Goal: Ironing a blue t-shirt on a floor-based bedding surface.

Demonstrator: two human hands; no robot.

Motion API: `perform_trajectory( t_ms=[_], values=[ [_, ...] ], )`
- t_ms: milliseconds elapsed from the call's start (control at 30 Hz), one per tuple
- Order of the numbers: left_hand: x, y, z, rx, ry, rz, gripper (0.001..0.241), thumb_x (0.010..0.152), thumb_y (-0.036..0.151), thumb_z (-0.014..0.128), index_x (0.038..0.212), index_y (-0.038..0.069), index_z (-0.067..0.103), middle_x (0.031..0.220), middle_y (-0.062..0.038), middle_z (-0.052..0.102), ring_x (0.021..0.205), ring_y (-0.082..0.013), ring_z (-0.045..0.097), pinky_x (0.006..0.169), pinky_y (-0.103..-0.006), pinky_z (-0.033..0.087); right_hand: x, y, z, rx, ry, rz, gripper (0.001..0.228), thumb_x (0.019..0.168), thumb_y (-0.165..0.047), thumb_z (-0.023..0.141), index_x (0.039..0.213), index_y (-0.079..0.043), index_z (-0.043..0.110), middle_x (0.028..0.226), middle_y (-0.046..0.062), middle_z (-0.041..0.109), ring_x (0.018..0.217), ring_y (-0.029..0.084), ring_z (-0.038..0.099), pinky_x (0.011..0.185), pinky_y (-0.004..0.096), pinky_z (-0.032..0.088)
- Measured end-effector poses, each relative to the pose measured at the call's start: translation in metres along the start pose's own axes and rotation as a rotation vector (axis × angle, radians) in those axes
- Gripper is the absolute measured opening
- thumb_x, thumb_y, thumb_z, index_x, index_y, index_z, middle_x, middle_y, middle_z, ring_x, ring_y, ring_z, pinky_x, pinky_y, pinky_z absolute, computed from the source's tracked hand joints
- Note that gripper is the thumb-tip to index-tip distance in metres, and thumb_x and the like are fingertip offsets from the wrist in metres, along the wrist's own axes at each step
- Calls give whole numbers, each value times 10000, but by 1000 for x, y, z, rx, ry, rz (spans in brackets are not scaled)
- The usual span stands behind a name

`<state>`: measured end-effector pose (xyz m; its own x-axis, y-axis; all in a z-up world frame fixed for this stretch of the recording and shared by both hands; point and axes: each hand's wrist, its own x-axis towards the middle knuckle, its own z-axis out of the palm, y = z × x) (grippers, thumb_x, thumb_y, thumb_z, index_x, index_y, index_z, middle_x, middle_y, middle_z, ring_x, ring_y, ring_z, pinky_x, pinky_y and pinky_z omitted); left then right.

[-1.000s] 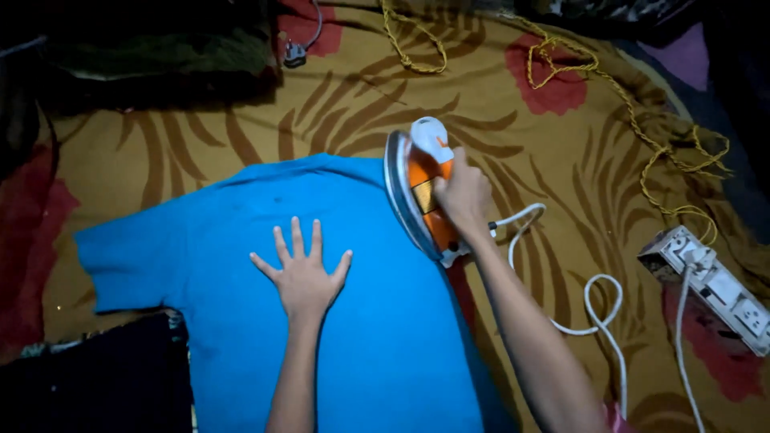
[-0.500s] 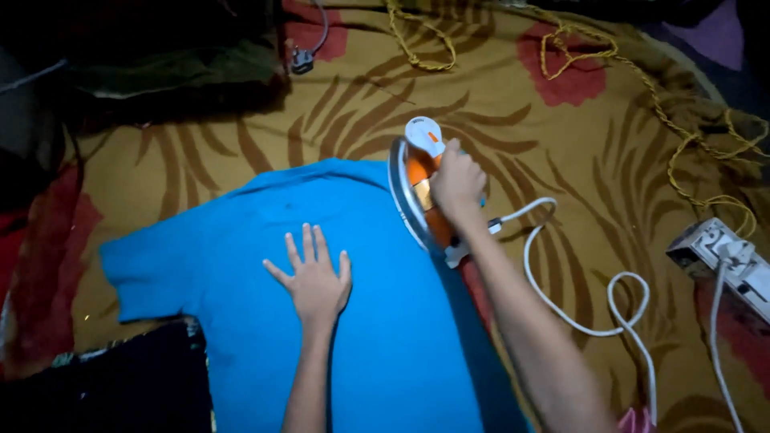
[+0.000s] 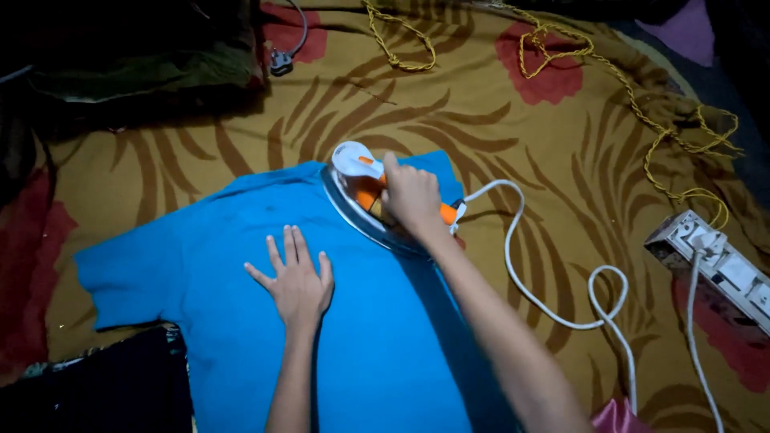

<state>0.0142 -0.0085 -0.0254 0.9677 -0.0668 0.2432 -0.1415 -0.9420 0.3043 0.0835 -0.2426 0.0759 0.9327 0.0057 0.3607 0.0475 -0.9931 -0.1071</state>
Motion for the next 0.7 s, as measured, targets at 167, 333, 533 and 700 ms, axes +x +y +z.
perform_trajectory(
  t_ms=[167, 333, 533, 700],
  values=[
    [0, 3, -8, -3, -22, -16, 692, 973, 435, 421, 1553, 58, 397, 1655, -82, 338, 1535, -387, 228, 1134, -788, -5, 1, -15, 2, 3, 2, 142, 357, 753, -163, 756, 1015, -41, 548, 735, 194, 700, 670, 401, 703, 572, 534, 545],
    [2, 5, -12, 1, -72, -36, 686, 983, 419, 433, 1561, 57, 363, 1663, -83, 305, 1535, -383, 207, 1139, -777, 5, -9, -11, -8, 33, 58, 105, 402, 705, -182, 769, 1017, -49, 552, 778, 194, 694, 674, 411, 690, 571, 532, 535],
    [-3, 0, -12, -231, 96, -55, 740, 1054, 413, 423, 1629, -12, 232, 1718, -183, 209, 1584, -400, 158, 1197, -723, 19, -25, -21, -20, 245, 80, -239, 353, 719, -189, 713, 1046, -156, 584, 791, 132, 675, 695, 388, 682, 571, 522, 515],
    [-3, -1, -18, -234, 136, -114, 874, 1034, 547, 442, 1619, -47, 183, 1705, -208, 184, 1574, -394, 139, 1179, -730, -10, -7, -44, 5, 82, -30, -245, 269, 797, -158, 716, 1005, -98, 556, 785, 142, 700, 683, 384, 691, 532, 532, 512]
  ],
)
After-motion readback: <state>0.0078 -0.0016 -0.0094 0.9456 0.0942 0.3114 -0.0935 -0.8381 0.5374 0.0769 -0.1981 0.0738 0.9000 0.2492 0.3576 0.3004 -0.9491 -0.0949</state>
